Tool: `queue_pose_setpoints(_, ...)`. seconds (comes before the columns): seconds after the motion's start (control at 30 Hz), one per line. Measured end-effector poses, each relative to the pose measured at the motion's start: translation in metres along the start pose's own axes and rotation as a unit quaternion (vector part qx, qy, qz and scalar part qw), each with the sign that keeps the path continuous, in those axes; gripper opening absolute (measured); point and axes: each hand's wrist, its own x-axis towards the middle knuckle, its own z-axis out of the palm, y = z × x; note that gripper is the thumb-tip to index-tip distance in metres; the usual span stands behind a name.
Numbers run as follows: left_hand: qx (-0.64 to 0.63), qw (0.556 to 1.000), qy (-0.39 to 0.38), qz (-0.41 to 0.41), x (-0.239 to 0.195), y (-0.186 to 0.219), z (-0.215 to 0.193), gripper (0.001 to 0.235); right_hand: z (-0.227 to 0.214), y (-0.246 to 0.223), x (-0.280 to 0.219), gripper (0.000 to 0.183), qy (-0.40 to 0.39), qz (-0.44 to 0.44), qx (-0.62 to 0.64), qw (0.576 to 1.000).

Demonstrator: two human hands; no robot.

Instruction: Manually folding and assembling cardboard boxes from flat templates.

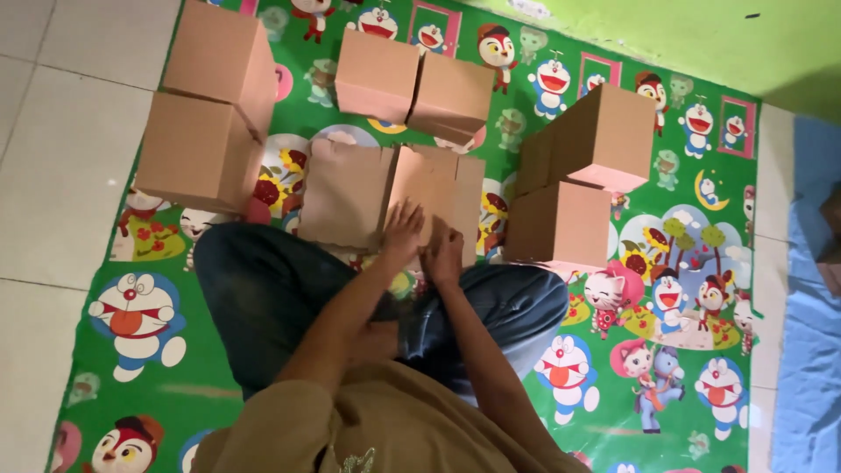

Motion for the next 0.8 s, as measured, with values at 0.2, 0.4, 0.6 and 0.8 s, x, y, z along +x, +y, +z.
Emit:
queue_pose_setpoints(0.2,-0.091,0.973,-0.212,-0.003,-0.022,-0.080,-0.018,0.115,-0.015,-0.032,-0.001,0.062,0.029,-0.034,-0.078,0.996)
queue_pose_setpoints(0.4,-0.092,0.957,-0.266,-0.069,-0.015,-0.075,-0.030,0.138,0.038,-0.002,0.001,0.067,-0.022,-0.275,-0.175,0.945)
queue_pose_setpoints(0.6,-0.060,0.942,-0.308,-0.121,-0.006,-0.073,-0.035,0.159,0.032,-0.023,0.045,0.060,0.020,-0.269,-0.231,0.935)
queue_pose_setpoints(0.8,-0.119,0.939,-0.274,-0.170,-0.005,-0.073,-0.031,0.106,0.074,-0.017,0.149,0.062,-0.065,-0.259,-0.324,0.908)
